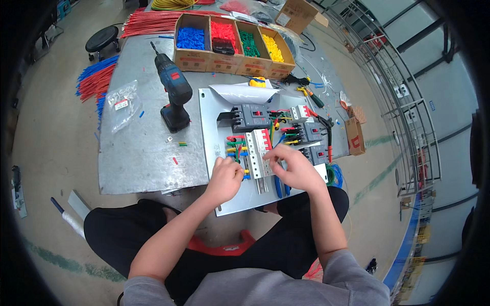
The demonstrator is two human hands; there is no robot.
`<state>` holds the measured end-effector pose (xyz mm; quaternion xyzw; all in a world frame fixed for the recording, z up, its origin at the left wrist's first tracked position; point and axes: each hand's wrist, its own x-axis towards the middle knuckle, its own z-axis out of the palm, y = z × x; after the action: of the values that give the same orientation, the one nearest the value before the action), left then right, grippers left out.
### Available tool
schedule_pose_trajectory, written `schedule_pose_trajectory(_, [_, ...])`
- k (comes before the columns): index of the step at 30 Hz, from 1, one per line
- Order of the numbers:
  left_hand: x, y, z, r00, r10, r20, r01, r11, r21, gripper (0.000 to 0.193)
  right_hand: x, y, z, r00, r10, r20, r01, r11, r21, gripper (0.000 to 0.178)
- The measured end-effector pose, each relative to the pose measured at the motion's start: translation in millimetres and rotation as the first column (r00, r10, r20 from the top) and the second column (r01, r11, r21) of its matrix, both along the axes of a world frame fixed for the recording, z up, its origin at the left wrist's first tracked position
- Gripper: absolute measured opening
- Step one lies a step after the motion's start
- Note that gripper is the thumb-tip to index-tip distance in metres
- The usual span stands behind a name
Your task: The person sits on a low stool and works on an electrical panel, stripping wire ends with pliers, inserting them into terminal blocks, and tightening connections with a power drill. They handle multiple colored wires and organize them within the panel.
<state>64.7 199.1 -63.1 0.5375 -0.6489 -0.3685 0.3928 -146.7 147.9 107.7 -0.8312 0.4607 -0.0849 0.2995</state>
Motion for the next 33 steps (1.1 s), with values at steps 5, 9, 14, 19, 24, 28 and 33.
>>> schedule_pose_trajectory(5, [-0.3,0.6,-7.3,0.998,0.051,0.026,-0.050,0.997,-0.051,0.021,70.6,-17.6,11.0,0.919,-0.061,0.390,0.120,0.984,-0.128,0.031])
schedule_pose_trajectory(9, [-9.1,-3.8,-11.9,0.999,0.021,0.046,-0.019,0.999,-0.030,0.024,122.1,-62.4,-14.8,0.971,-0.041,0.234,0.056,0.997,-0.058,0.075])
schedule_pose_trajectory(14, [6.7,-1.7,-14.5,0.999,0.031,0.031,-0.032,0.999,0.038,0.027,222.4,-113.9,-66.6,0.954,0.158,0.256,-0.131,0.984,-0.118,0.089])
schedule_pose_trajectory(19, [-6.7,-10.6,-11.1,1.000,-0.007,0.021,0.007,1.000,0.004,0.028,274.0,-122.1,-95.5,0.765,-0.103,0.636,0.059,0.994,0.091,0.048])
schedule_pose_trajectory(24, [-3.1,-15.6,-12.5,0.995,0.034,-0.094,-0.038,0.998,-0.046,0.030,303.9,-103.6,-70.1,0.539,-0.403,0.740,0.244,0.915,0.321,0.019])
schedule_pose_trajectory(28, [7.3,-8.8,-14.0,0.994,-0.050,0.102,0.046,0.998,0.042,0.031,242.9,-79.6,19.8,0.372,-0.361,0.855,-0.139,0.889,0.436,0.020])
schedule_pose_trajectory(33, [-1.1,-10.7,-18.2,0.998,-0.007,0.059,0.005,0.999,0.040,0.030,124.5,-25.4,156.5,0.729,-0.337,0.596,0.002,0.872,0.490,0.020])
